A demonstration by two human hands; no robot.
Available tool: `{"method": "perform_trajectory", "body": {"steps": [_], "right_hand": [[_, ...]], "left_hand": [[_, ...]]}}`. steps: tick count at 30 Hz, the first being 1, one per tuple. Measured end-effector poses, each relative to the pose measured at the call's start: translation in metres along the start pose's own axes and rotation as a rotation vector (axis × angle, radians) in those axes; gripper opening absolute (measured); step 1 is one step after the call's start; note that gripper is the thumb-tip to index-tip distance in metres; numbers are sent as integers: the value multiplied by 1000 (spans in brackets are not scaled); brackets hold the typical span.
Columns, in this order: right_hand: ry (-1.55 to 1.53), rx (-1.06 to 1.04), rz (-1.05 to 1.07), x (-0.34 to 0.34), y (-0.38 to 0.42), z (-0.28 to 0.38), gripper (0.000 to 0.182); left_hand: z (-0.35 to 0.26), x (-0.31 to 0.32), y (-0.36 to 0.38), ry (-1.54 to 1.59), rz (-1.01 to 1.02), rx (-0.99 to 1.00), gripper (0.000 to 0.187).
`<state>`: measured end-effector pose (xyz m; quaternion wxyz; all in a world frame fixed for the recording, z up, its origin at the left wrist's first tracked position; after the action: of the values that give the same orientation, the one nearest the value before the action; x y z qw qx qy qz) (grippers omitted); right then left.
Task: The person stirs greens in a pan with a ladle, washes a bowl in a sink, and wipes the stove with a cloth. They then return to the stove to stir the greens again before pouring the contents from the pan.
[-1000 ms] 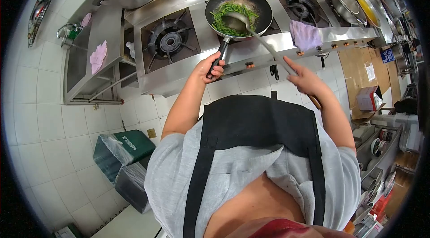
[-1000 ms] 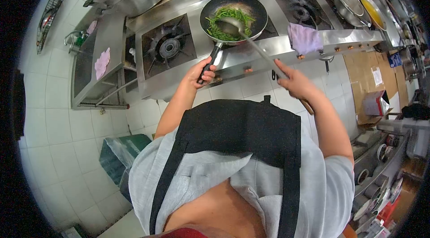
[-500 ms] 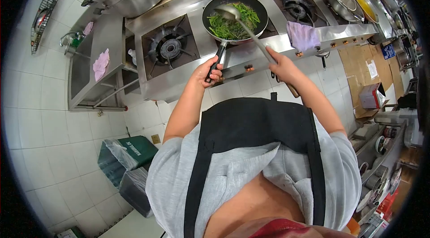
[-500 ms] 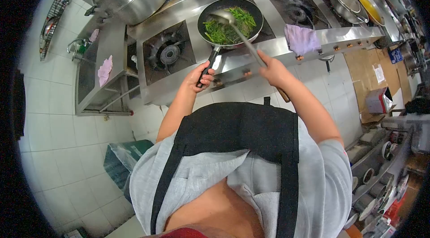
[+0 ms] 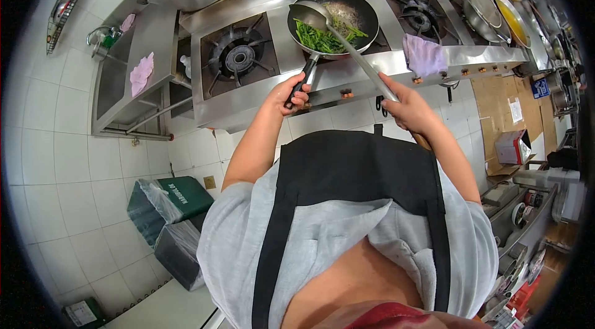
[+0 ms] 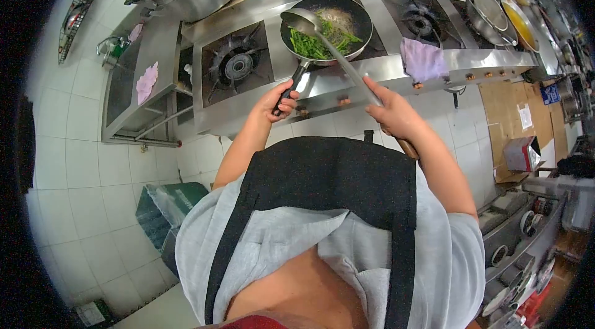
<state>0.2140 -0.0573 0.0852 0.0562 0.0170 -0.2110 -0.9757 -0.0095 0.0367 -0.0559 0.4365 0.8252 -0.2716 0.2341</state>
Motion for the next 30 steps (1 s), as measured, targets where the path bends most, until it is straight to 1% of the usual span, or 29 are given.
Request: {"method": "perform_trajectory", "body": {"steps": [2,4,5,6,7,8,10,11,13,14,16,18,20,21,23,24,26,27,28,29,30], "right_hand": [[21,-21,7,-2,-12,-6,66],[170,-43,-29,-18,-57,-33,67],[170,-45,-30,-24,-69,-44,67],[306,-140,-133,-37,-79,-42,67],[442,-239,-236,-40,-77,-23,67],[441,-245,-236,-39,-72,-16,67],[473,-99,-287,-43,-51,-11,67],[473,-100,-291,-39,-41,-9,67],[397,-47,-177,-26,-29,-14,68],[398,-44,-179,-25,-29,-10,68],[181,-2,-7,-7,-35,-9,67],[173,-43,-8,-3,-54,-16,66],[334,-299,-93,-11,-79,-21,66],[330,-297,-97,-20,-86,-27,66],[519,-301,-186,-38,-86,-23,67],[526,-300,-180,-41,-84,-26,67],[522,-137,-287,-44,-53,-14,67],[526,-136,-278,-38,-34,-2,67],[419,-65,-244,-31,-13,4,67],[313,7,-211,-27,-2,3,66],[315,8,-205,-27,3,0,66]], "left_hand": [[0,3,0,1,16,-5,31],[-4,4,3,-40,-17,47,33],[-3,5,4,-41,-17,48,33],[-3,6,5,-38,-22,36,32],[-4,6,6,-36,-28,27,31],[-6,6,6,-39,-29,31,31],[-2,3,3,-19,-25,26,30],[1,1,1,5,-10,-8,27],[0,1,-1,-16,-2,16,26],[-1,2,0,-33,0,39,25],[-1,6,3,-31,23,41,23],[-2,5,3,-8,1,29,23],[-3,5,3,-16,-5,19,25],[-3,4,3,-18,-10,27,26],[-4,6,3,-13,-12,38,28],[-4,7,3,-24,-22,45,30],[-3,1,3,-25,-40,55,32],[1,-3,-2,21,-9,15,26],[4,-4,-4,63,25,-22,22],[5,-4,-3,40,24,-20,23],[5,-6,-4,45,21,-18,23]]}}
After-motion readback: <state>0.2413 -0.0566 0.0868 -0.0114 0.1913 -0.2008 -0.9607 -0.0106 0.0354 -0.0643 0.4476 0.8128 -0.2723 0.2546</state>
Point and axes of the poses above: each hand's wrist, its own y-axis away from the middle knuckle, its own x-axis out of the palm, z = x × y, the point moved 9 cm from there along -y, towards the middle knuckle, and after that the axes turned 15 degrees about -y, right-handed, at the moved point
